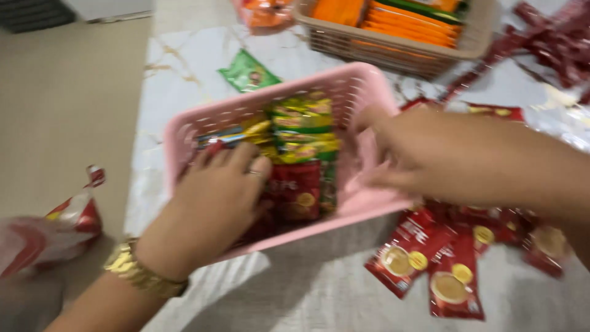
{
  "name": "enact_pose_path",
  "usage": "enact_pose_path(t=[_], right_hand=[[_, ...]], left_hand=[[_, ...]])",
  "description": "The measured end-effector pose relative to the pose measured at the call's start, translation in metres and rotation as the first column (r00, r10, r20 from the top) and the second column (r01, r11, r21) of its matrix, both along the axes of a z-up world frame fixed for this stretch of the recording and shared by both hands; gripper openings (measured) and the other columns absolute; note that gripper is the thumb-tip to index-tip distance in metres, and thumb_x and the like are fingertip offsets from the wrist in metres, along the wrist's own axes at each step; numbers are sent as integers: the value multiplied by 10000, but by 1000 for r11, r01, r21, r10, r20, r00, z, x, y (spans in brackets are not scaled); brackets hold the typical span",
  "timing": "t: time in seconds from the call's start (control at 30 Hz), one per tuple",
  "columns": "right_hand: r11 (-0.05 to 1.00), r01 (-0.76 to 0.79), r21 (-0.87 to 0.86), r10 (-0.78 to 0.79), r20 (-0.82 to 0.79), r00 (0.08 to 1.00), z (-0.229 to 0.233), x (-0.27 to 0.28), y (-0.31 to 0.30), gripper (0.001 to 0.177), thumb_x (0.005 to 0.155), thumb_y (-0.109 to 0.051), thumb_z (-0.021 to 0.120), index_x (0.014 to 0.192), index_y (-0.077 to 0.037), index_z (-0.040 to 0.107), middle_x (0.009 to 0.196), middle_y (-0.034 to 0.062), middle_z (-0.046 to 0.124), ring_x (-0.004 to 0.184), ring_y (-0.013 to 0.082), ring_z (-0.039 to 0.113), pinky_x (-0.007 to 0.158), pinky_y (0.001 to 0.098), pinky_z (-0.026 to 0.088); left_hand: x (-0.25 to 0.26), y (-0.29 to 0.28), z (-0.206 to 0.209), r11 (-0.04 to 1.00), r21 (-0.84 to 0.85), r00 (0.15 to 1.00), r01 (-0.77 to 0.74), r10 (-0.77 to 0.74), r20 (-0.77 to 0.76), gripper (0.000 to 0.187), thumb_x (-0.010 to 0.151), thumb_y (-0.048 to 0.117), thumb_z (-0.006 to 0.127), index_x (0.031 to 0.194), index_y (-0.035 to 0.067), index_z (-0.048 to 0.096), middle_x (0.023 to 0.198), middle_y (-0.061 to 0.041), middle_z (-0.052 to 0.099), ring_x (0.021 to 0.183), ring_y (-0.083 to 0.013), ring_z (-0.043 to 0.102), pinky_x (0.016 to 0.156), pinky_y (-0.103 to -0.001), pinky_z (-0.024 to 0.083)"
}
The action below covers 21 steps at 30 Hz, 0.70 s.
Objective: Sorting and organizing various snack and coffee sachets into baskets.
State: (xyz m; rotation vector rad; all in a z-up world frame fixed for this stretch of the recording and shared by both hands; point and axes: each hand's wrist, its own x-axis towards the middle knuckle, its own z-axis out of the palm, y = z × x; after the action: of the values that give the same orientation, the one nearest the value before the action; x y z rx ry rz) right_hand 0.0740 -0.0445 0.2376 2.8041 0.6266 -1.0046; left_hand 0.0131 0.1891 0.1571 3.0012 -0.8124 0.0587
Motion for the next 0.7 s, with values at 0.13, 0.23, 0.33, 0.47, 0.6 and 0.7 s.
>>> enact_pose_path(t=[0.13,0.23,0.33,0.47,0.6,0.7], right_hand=[[933,359,-12,-329,375,867,-1,-20,-94,379,971,-397,621,1285,-188,644,1018,90,743,948,277,747,866,389,573],[988,-79,132,-16,597,802,-89,6,-200,411,800,-200,677,1205,-139,703,1131,95,703,1056,349,665,876,434,535],[954,-239,184,75,623,779,-117,22,-201,484,800,-165,688,1283,-159,653,1235,96,661,1187,346,621,964,440,529],[976,18,218,-111,423,899,-145,39,-191,873,681,-394,915,1422,-131,535,1370,208,523,1215,432,527,954,511,469],[903,-420,94,257,665,702,-144,33,-169,841,575,-385,876,1355,-226,604,1404,140,546,1258,386,517,972,529,413],[900,-420,117,330,445,832,-154,40,-158,639,687,-266,834,1291,-223,629,1319,62,602,1227,295,570,998,485,435]], left_hand=[[-1,1,0,999,38,999,12,-14,38,648,805,284,692,1420,165,529,1222,-172,600,1098,-420,584,1008,-558,414],[-7,-13,6,989,127,970,74,-101,220,743,815,242,644,1537,302,478,1318,-194,569,1146,-404,583,1033,-559,411],[-8,-26,9,969,183,880,163,-227,417,676,848,183,571,1492,368,482,1432,-169,541,1250,-339,582,1067,-532,416],[-3,-37,12,940,139,827,312,-340,447,593,930,179,540,1493,362,517,1446,-144,555,1302,-321,574,1107,-501,415],[3,-37,12,906,50,850,420,-412,329,465,945,183,555,1376,340,634,1362,-93,613,1258,-296,589,1091,-456,433],[4,-31,0,927,98,892,361,-374,255,405,917,212,563,1296,279,687,1270,-31,653,1205,-252,610,1049,-435,453]])
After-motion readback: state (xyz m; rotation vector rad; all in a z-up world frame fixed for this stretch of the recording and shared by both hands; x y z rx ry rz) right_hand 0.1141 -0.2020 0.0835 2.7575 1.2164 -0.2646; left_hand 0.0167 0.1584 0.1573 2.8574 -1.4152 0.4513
